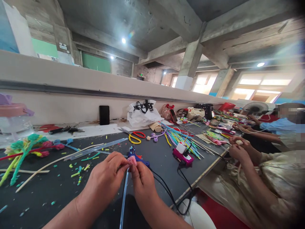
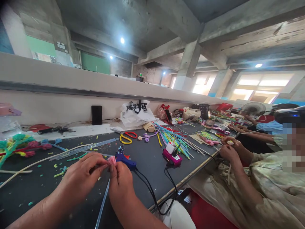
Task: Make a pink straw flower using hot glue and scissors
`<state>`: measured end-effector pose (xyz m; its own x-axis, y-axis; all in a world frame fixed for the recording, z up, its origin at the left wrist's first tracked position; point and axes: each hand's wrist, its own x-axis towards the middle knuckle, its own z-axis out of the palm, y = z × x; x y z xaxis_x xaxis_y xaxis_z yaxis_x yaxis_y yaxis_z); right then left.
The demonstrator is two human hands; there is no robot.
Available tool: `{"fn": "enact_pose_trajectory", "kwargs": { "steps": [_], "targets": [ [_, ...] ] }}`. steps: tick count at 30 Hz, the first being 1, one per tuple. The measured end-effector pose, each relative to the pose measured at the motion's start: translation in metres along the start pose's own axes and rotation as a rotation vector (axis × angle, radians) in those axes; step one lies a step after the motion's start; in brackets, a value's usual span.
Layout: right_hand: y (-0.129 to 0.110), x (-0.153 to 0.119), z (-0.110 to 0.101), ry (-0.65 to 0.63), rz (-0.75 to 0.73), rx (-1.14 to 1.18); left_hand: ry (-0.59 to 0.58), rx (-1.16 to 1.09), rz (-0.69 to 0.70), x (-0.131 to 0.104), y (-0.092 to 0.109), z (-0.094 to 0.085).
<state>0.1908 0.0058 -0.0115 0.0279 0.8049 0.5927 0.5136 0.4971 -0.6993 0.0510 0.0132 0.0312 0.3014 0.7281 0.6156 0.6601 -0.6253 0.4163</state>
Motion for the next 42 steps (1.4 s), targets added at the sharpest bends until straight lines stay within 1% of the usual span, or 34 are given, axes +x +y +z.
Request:
{"fn": "enact_pose_trajectory", "kwargs": {
  "steps": [6,9,12,17,26,29,34,39,42],
  "targets": [
    [0.0,0.0,0.0,0.008,-0.059,0.0,-0.042,-0.149,-0.118,0.006,0.002,-0.003],
    [0.0,0.0,-0.001,0.017,-0.064,0.013,-0.051,-0.231,-0.136,0.008,0.002,-0.003],
    [0.0,0.0,-0.001,0.021,-0.086,0.014,-0.058,-0.273,-0.124,0.009,0.003,-0.002],
    [-0.001,-0.002,-0.002,0.036,-0.09,0.006,-0.026,-0.218,-0.057,0.007,0.003,-0.001],
    [-0.001,-0.003,0.0,0.031,-0.031,0.058,-0.095,-0.109,0.125,0.002,-0.005,-0.002],
    [0.001,-0.002,0.0,0.027,-0.01,0.09,-0.114,-0.134,0.126,0.005,-0.007,-0.005],
    [0.002,0.0,-0.001,0.033,-0.02,0.105,-0.085,-0.174,0.073,0.013,-0.008,-0.014],
    [-0.002,-0.002,-0.002,0.04,-0.09,0.078,-0.189,-0.242,0.057,0.015,-0.003,-0.018],
    [-0.003,-0.001,-0.003,0.047,-0.157,0.062,-0.214,-0.334,0.019,0.015,-0.001,-0.018]
  ]
}}
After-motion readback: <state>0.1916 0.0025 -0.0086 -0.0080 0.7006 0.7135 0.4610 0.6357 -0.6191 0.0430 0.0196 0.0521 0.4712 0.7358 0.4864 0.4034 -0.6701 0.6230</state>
